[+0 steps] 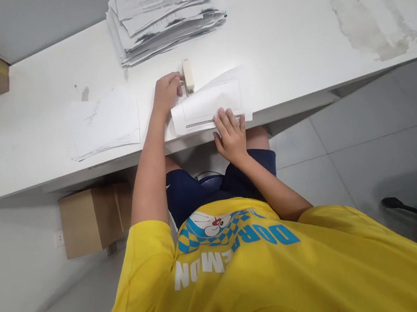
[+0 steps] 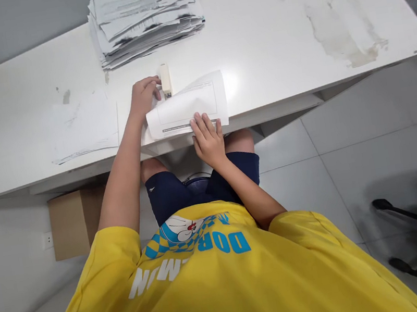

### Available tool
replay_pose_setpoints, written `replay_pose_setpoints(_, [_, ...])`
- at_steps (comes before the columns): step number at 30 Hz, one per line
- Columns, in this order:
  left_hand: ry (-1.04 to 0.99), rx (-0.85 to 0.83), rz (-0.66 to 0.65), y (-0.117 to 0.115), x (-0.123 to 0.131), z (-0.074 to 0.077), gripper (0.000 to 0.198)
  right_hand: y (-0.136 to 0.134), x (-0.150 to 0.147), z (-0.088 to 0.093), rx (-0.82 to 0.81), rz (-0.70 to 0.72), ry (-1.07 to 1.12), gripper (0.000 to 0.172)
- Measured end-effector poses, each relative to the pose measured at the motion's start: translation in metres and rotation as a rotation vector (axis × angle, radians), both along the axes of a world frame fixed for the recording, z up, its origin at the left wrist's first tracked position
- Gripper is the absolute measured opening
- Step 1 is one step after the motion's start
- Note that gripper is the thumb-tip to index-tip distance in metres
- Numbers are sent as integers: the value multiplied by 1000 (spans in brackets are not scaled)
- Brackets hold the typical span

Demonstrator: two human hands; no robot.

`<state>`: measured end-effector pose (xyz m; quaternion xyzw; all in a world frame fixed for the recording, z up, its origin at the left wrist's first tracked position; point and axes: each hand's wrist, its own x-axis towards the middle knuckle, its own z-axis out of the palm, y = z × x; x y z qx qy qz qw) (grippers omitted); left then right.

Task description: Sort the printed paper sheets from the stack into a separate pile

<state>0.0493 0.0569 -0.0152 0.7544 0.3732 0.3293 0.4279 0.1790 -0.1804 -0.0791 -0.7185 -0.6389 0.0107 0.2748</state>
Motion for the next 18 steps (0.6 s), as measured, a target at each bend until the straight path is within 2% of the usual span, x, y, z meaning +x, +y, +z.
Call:
replay_pose_setpoints(5, [-30, -40, 3, -2, -1, 2, 21, 7, 3, 10, 61, -1, -41, 51])
replay_pose_setpoints(13, [-43, -82, -4, -12, -2, 12, 25, -7, 6, 0, 105, -108, -8, 48])
replay_pose_setpoints(18, [-47, -46, -12, -12, -2, 10, 24, -8, 2, -1, 116, -130, 16, 49])
